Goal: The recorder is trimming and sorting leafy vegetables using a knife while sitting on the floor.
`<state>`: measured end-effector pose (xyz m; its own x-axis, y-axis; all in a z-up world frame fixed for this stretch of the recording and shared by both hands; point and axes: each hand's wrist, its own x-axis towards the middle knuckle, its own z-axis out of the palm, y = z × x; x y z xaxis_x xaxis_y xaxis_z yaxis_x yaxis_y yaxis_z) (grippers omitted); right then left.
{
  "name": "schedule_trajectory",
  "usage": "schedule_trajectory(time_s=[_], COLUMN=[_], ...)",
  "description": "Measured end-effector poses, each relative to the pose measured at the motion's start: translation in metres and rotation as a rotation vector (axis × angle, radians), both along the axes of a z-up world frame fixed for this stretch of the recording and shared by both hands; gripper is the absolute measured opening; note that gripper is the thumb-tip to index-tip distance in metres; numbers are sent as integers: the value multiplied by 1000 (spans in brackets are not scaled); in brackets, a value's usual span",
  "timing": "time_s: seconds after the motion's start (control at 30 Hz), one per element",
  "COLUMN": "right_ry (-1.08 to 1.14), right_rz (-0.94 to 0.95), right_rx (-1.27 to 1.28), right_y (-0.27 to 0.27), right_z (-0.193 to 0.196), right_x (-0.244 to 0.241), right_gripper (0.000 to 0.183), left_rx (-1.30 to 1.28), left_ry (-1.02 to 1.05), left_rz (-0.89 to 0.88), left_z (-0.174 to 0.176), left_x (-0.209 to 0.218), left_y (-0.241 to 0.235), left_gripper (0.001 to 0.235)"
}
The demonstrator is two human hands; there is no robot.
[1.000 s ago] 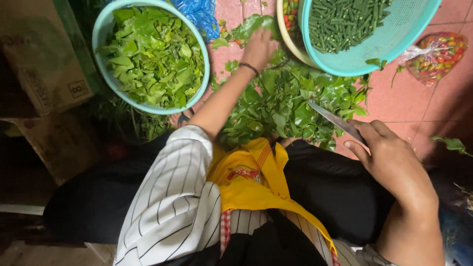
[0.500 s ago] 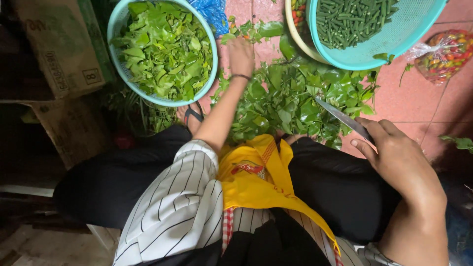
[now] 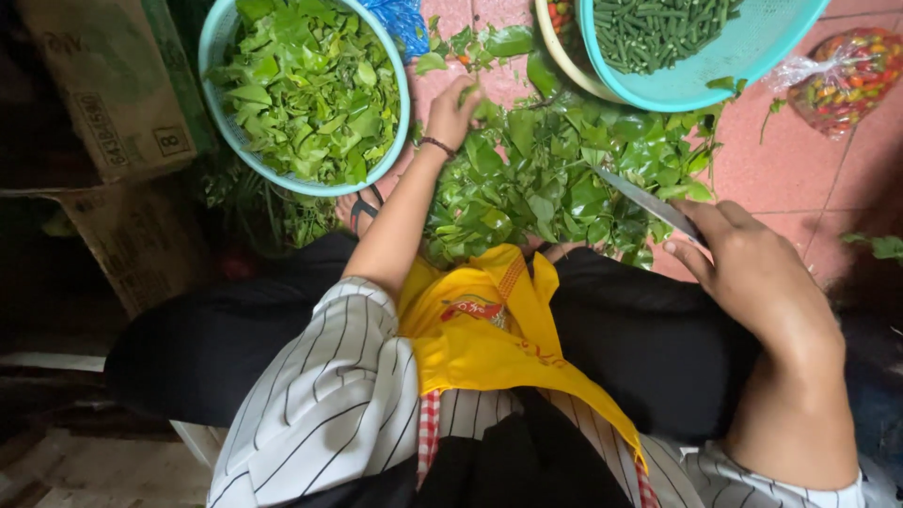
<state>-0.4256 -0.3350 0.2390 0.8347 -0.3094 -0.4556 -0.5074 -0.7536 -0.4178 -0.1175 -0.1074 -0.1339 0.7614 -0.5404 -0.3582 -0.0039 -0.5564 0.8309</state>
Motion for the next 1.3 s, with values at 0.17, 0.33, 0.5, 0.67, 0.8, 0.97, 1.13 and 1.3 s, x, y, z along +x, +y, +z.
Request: schedule_trajectory(time_s=[0.17,0.33,0.5,0.67,0.8,0.97,1.13,1.3], right_ry=[-132,-416,-455,-297,-381,-490,-545,-377], right_rz=[-88,-133,-147,-484,-424,-208,-326,-278], right_rx=[-18,70,202,474,361,187,63,416], right_y=[12,42,56,61,72,76,59,75], right_z=[0,15,-12,-16,-10,-32,-15,-13], right_x=[15,39,23,14,22,14,17,32], right_gripper=[43,54,32,9,8,26,10,29], left_rx=[-259,-352,-649,-536,-616,-481,-633,-352], left_ry=[233,278,111,296,155,-48,-127,-295], left_rz=[-477,-810,-930,-888,-895,-977,-905,-778], left_z=[126,228,243,227,252,256,279,280], left_x=[-51,-111,-127,-114,-111,-129,-122,-132], left_y=[-26,-43,-35,-19,-19,-17,-11,-9], left_gripper=[16,16,19,11,23,18,18,16])
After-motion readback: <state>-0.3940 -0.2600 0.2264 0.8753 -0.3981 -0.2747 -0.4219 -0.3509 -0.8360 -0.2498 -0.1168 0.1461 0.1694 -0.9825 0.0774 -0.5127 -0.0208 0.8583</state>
